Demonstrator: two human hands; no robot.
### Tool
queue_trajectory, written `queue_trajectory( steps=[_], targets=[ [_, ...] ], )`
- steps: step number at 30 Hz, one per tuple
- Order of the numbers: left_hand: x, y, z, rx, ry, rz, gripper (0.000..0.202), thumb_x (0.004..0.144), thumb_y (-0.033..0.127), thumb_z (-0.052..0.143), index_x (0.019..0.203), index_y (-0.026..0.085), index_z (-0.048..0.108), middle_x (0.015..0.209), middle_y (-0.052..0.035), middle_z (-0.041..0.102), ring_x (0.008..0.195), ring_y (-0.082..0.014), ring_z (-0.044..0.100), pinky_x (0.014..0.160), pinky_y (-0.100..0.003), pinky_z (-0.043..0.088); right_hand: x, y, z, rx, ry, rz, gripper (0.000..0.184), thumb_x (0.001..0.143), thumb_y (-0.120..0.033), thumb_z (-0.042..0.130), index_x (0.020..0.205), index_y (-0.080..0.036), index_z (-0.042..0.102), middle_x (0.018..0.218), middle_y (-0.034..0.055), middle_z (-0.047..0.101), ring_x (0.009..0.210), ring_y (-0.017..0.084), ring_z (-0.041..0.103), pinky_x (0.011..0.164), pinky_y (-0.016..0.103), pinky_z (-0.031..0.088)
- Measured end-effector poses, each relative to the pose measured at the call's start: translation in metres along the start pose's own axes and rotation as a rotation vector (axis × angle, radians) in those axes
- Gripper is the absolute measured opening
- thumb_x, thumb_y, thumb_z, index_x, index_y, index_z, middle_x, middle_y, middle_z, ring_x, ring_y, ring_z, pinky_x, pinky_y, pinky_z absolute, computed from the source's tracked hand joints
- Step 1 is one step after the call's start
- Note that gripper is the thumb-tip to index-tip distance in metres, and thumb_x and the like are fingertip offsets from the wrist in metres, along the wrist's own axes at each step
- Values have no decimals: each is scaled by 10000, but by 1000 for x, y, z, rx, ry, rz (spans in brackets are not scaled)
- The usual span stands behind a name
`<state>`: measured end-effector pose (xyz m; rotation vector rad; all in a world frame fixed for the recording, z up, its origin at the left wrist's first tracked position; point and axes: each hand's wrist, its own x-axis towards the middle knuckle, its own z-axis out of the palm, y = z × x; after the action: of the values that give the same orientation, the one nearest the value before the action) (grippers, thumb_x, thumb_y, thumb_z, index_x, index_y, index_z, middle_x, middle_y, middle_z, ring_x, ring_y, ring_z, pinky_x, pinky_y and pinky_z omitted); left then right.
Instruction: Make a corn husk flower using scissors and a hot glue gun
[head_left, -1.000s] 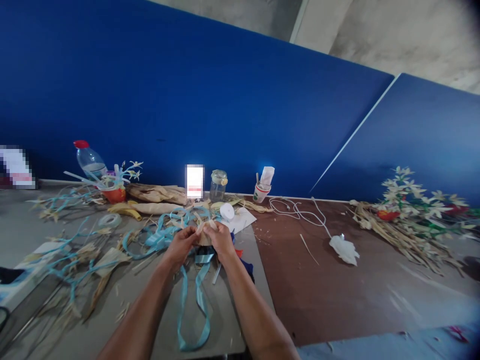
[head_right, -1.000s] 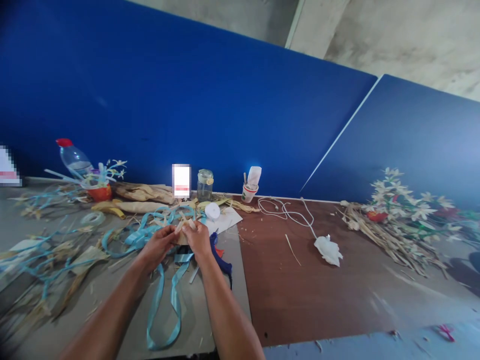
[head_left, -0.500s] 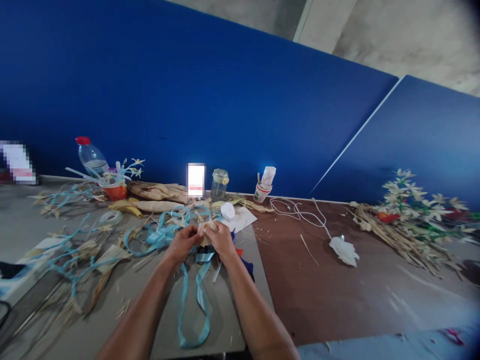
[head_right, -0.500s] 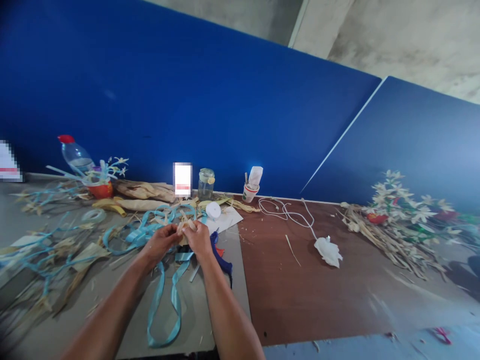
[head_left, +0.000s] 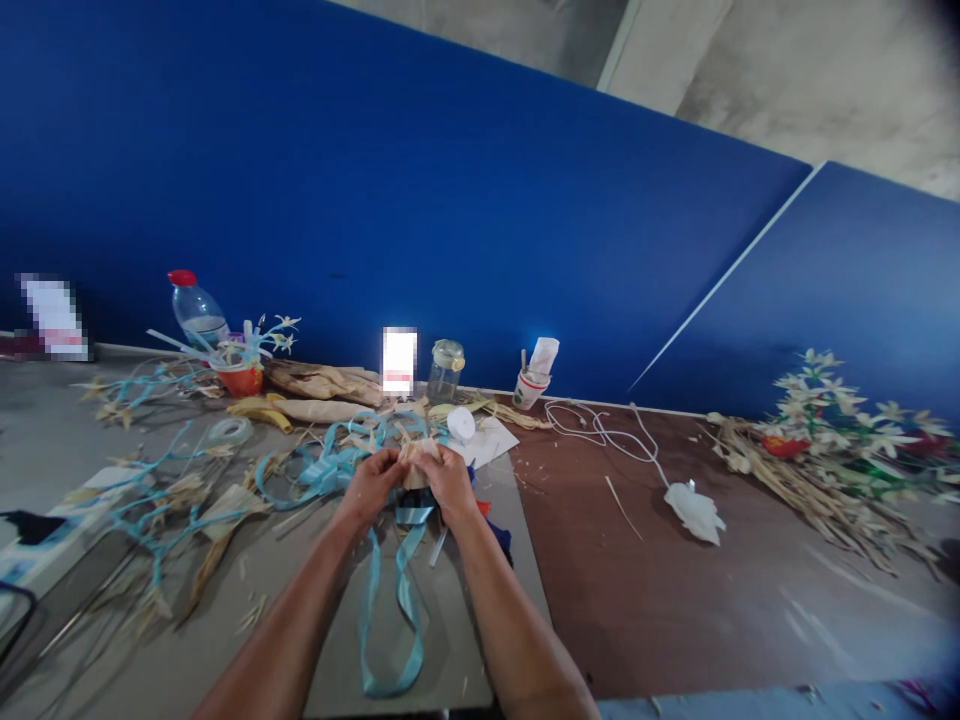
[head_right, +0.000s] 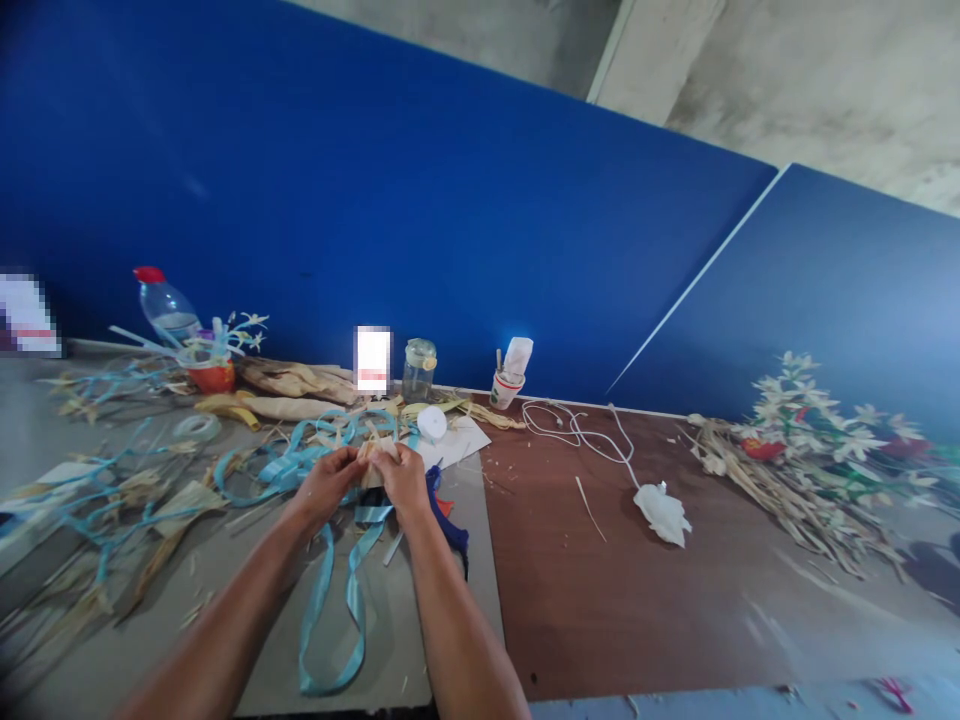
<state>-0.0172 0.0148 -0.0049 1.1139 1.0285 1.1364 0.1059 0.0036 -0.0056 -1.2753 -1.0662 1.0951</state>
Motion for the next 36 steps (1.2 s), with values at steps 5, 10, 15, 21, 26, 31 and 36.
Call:
queue_trajectory(
  steps=[5, 10, 15, 21, 26, 31, 36],
  targets=[
    [2, -6, -1, 13, -2, 22, 335, 609, 453, 699, 687, 145, 593, 552, 47, 508, 501, -82, 398, 498, -218, 313, -2, -2, 1, 56, 6, 12, 229, 662, -366, 612, 739, -152, 620, 608, -27, 546, 561, 115, 455, 554, 226, 391],
    [1, -6, 0, 31, 14, 37, 343, 622, 471, 687, 691, 151, 584, 553, 53, 493, 499, -83, 397, 501, -221, 313, -1, 0, 1, 47, 18, 2, 216, 662, -371, 605, 710, -160, 610, 589, -29, 530, 547, 114, 433, 538, 229, 376],
    [0, -6, 2, 19, -12, 46, 347, 625, 469, 692, 696, 148, 582, 551, 52, 490, 500, -84, 400, 502, -220, 309, 0, -2, 0, -25, 33, -54, 180, 687, -341, 572, 710, -165, 603, 610, -24, 527, 564, 118, 430, 538, 226, 374],
    [1, -10, 0, 35, -41, 63, 334, 638, 443, 704, 715, 140, 586, 593, 35, 536, 544, -99, 452, 545, -230, 348, -3, -7, -2, -136, 61, -120, 171, 692, -337, 562, 658, -169, 569, 595, -28, 499, 572, 120, 418, 546, 225, 371],
    [3, -13, -1, 27, -55, 68, 311, 641, 417, 707, 721, 140, 590, 616, 25, 550, 564, -104, 467, 565, -236, 365, -3, -9, -2, -166, 78, -109, 161, 683, -329, 553, 670, -169, 572, 606, -29, 503, 569, 120, 421, 546, 229, 368],
    [5, -17, -3, 38, -60, 77, 275, 652, 391, 694, 704, 144, 585, 613, 26, 537, 557, -101, 458, 555, -234, 359, -3, -7, -2, -152, 72, -94, 184, 681, -352, 560, 656, -170, 558, 583, -40, 465, 547, 110, 387, 527, 229, 346],
    [4, -16, -2, 59, -80, 62, 271, 659, 399, 675, 700, 149, 581, 579, 40, 510, 521, -93, 429, 520, -225, 333, -2, -5, -3, -91, 71, -51, 228, 683, -397, 566, 656, -171, 561, 562, -43, 450, 539, 110, 375, 518, 230, 340]
  ],
)
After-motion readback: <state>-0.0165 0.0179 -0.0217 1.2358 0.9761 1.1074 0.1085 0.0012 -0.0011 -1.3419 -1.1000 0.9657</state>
